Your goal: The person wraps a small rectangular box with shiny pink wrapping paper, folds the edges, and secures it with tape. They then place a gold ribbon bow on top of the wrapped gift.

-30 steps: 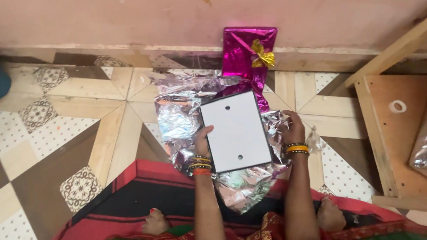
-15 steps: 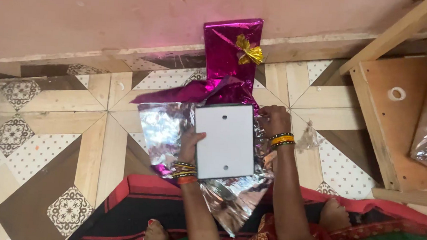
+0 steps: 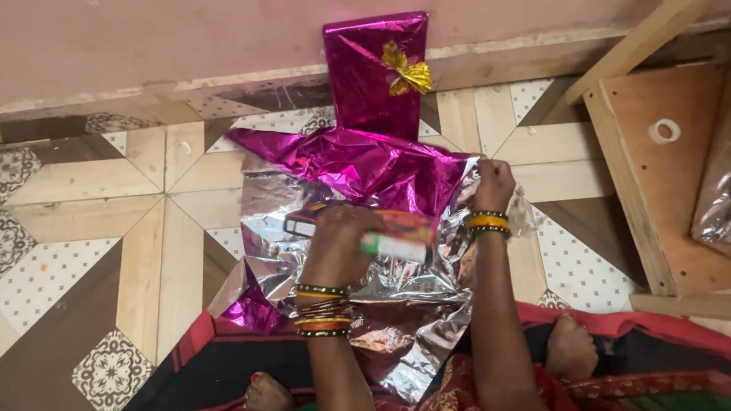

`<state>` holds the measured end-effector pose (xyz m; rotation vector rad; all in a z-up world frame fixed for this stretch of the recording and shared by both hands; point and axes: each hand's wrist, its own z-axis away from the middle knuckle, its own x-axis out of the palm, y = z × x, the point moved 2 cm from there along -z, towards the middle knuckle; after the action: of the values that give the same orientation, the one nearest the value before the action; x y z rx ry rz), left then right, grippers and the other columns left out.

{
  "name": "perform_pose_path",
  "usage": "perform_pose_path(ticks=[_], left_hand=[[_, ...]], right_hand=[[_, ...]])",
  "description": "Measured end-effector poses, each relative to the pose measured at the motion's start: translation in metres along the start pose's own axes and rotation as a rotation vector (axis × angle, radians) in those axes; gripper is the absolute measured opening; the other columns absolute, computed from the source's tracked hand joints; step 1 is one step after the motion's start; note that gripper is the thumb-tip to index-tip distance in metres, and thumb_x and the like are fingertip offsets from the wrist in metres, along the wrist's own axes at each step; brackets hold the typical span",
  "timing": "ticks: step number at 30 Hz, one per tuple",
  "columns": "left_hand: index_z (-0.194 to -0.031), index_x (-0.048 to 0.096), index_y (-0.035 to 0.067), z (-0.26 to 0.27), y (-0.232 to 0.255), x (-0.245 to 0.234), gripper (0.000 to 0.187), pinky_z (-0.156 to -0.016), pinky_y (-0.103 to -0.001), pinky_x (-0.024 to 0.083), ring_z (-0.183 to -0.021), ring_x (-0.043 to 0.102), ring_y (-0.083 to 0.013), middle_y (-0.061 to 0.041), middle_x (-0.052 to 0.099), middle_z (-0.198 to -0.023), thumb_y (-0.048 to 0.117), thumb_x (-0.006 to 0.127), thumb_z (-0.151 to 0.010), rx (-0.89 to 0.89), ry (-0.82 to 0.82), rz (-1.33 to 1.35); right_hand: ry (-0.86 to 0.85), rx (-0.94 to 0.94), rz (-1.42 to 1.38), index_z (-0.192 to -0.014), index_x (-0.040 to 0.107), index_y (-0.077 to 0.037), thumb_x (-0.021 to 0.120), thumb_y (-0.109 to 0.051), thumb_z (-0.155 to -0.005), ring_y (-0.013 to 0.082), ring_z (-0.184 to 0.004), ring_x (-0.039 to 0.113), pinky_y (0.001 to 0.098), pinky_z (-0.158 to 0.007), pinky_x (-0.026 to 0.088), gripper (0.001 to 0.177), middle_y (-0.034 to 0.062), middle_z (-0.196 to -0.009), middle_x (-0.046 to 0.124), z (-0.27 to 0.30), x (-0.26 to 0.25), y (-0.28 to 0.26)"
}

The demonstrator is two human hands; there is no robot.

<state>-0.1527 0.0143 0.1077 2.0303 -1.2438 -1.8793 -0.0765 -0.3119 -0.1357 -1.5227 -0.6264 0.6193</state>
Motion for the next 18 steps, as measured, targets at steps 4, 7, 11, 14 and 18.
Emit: perform_pose_path(ticks=[4, 7, 11, 14, 18], left_hand=[[-0.110, 0.072, 0.015, 0.020, -0.019, 0.046, 0.057, -0.097, -0.036, 0.054, -0.109, 0.075, -0.0185, -0.003, 0.079, -0.109, 0.008, 0.087, -0.055, -0.408, -0.506, 0.186], [-0.110, 0.074, 0.013, 0.025, -0.035, 0.076, 0.063, -0.101, -0.038, 0.051, -0.114, 0.066, -0.0283, -0.009, 0.072, -0.114, 0.008, 0.094, -0.051, -0.454, -0.593, 0.082], [-0.127, 0.066, 0.015, 0.035, -0.057, 0.101, 0.081, -0.107, -0.038, 0.050, -0.126, 0.061, -0.0294, -0.010, 0.067, -0.131, 0.017, 0.092, -0.051, -0.377, -0.572, 0.106], [-0.145, 0.050, 0.020, 0.038, -0.066, 0.108, 0.105, -0.116, -0.043, 0.039, -0.143, 0.038, -0.0385, -0.016, 0.043, -0.152, 0.024, 0.096, -0.050, -0.394, -0.633, -0.030], [-0.159, 0.025, 0.034, 0.033, -0.061, 0.125, 0.135, -0.118, -0.069, 0.020, -0.155, -0.001, -0.0464, -0.019, 0.001, -0.170, 0.034, 0.101, -0.047, -0.491, -0.715, -0.199]], right_hand=[[0.073, -0.131, 0.140, -0.089, 0.062, -0.001, 0.072, -0.012, -0.097, 0.0086, -0.074, 0.055, 0.0248, -0.070, 0.049, 0.017, 0.0009, -0.080, 0.065, -0.010, 0.005, -0.002], [0.081, 0.018, 0.021, -0.094, 0.058, -0.001, 0.072, -0.013, -0.098, 0.0142, -0.069, 0.053, 0.0296, -0.061, 0.044, 0.018, 0.0045, -0.080, 0.061, 0.002, 0.013, -0.026], [-0.094, -0.446, 0.391, -0.118, 0.063, -0.009, 0.068, -0.002, -0.084, 0.0212, -0.101, 0.065, 0.0346, -0.089, 0.052, 0.035, 0.0045, -0.109, 0.069, 0.031, 0.020, -0.093], [-0.245, -0.852, 0.759, -0.122, 0.073, -0.015, 0.068, 0.007, -0.061, 0.0341, -0.121, 0.056, 0.0462, -0.101, 0.045, 0.065, 0.0100, -0.127, 0.068, 0.056, 0.027, -0.137], [-0.263, -0.858, 0.723, -0.100, 0.081, -0.018, 0.083, -0.007, -0.063, 0.0380, -0.124, 0.046, 0.0519, -0.100, 0.039, 0.038, 0.0106, -0.122, 0.069, 0.073, 0.029, -0.155]])
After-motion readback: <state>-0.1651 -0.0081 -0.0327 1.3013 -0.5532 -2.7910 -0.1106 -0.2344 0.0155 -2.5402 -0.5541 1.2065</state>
